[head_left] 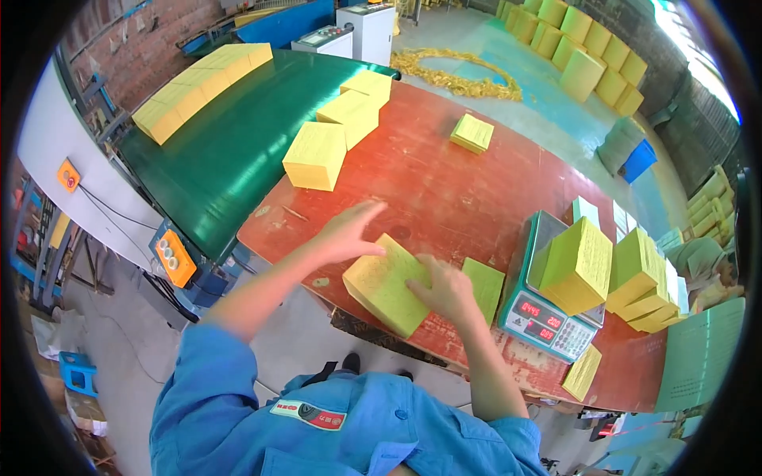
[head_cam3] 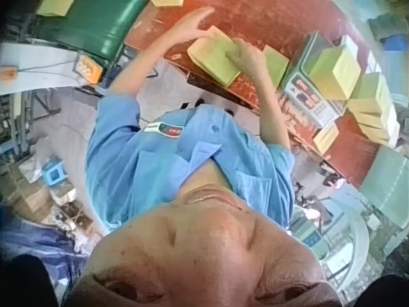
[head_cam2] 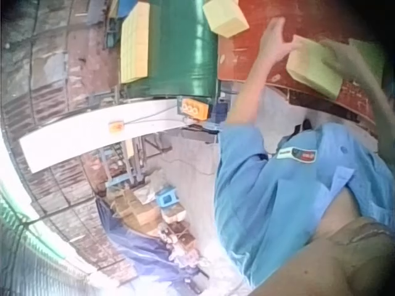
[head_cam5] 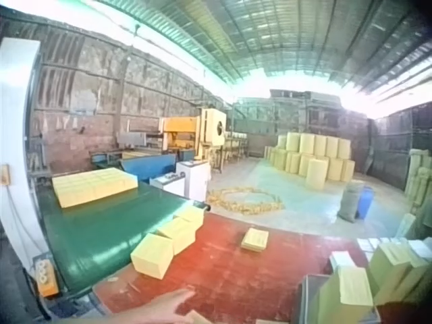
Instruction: The person weighs stacks of yellow paper sheets on a digital scale and organizes them into larger piles.
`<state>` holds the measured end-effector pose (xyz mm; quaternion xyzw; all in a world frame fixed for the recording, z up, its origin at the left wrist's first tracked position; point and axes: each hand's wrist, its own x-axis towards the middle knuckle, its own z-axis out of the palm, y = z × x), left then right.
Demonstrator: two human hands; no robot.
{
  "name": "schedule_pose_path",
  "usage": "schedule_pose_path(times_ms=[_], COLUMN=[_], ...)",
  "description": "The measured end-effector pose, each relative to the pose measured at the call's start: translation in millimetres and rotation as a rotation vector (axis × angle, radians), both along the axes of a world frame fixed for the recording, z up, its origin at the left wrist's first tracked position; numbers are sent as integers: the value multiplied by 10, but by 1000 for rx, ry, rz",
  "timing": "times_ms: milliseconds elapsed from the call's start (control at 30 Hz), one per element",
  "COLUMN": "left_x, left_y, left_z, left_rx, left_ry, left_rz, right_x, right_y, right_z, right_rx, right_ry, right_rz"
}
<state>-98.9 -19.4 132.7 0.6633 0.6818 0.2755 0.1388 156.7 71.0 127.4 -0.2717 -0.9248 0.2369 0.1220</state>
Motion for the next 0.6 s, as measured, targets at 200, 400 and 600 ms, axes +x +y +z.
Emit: schedule_pose_path(times_ms=[200, 400, 600], left_x=[952, 1586, 1856], left_y=[-1405, -1323, -1347], left_z=[-756, -901, -567], left_rx=[105, -9, 88], left_ry=[-963, -1785, -1640], left_rz=[821, 913, 620], right_x=[219, 195, 275], right_y=[-348, -365, -445], right_z=[1, -63, -81], right_rx=[-164, -211, -224], right_ry=[-116, -61, -5], right_rz=[-112, -59, -11])
